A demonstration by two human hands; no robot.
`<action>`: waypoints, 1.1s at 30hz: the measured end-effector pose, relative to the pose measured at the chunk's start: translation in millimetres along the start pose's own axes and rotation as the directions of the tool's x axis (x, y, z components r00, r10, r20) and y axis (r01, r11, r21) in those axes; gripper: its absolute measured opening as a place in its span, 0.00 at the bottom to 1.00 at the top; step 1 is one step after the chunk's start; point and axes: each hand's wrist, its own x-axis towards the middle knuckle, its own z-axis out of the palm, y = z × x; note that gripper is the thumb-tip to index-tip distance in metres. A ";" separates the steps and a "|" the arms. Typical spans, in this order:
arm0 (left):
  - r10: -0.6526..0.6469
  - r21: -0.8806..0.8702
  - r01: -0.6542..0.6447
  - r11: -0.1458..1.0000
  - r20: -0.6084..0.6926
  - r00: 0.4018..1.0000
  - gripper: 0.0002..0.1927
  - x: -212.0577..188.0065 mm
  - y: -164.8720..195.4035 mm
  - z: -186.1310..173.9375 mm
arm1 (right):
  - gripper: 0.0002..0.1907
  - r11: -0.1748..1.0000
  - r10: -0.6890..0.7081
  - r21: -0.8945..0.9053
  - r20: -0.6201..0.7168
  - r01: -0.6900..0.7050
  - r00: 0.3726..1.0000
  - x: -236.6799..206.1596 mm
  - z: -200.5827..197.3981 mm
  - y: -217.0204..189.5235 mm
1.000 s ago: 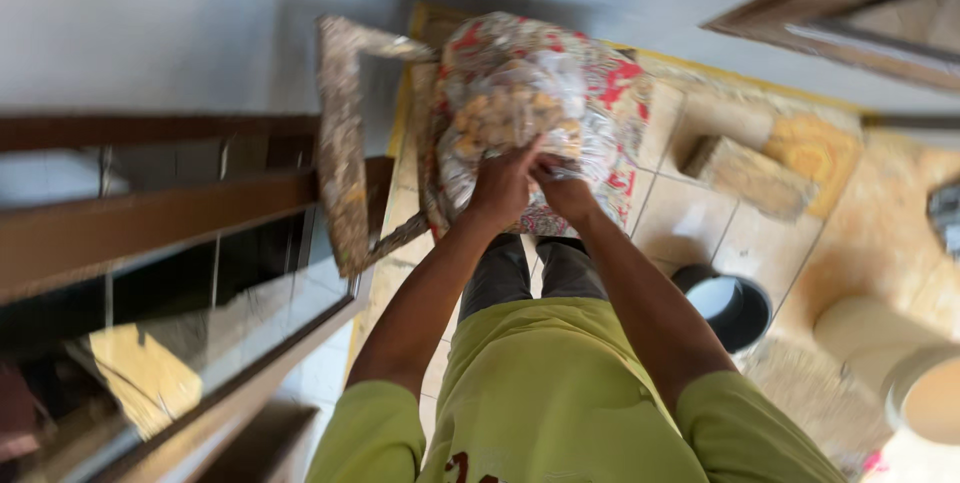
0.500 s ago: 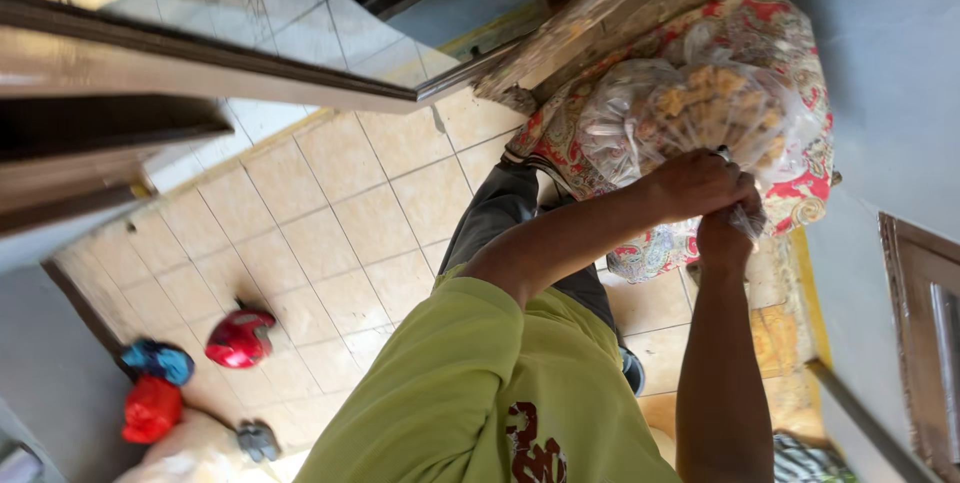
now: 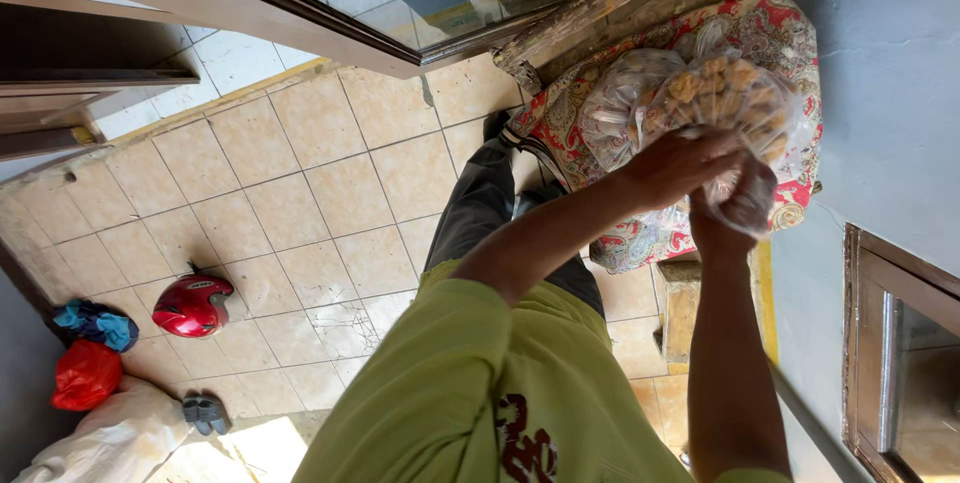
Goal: The person picks fried food pieces one at a time from a plastic crate and places them into a clear plastic bag, then carries the filled bag to a chair, sets it down, and ties the bag closed by hand.
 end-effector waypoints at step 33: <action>-0.865 -0.423 0.763 0.488 -0.121 0.487 0.20 -569.0 -233.2 -138.9 | 0.09 0.693 0.403 0.265 0.629 -0.670 0.665 -261.3 125.7 -154.9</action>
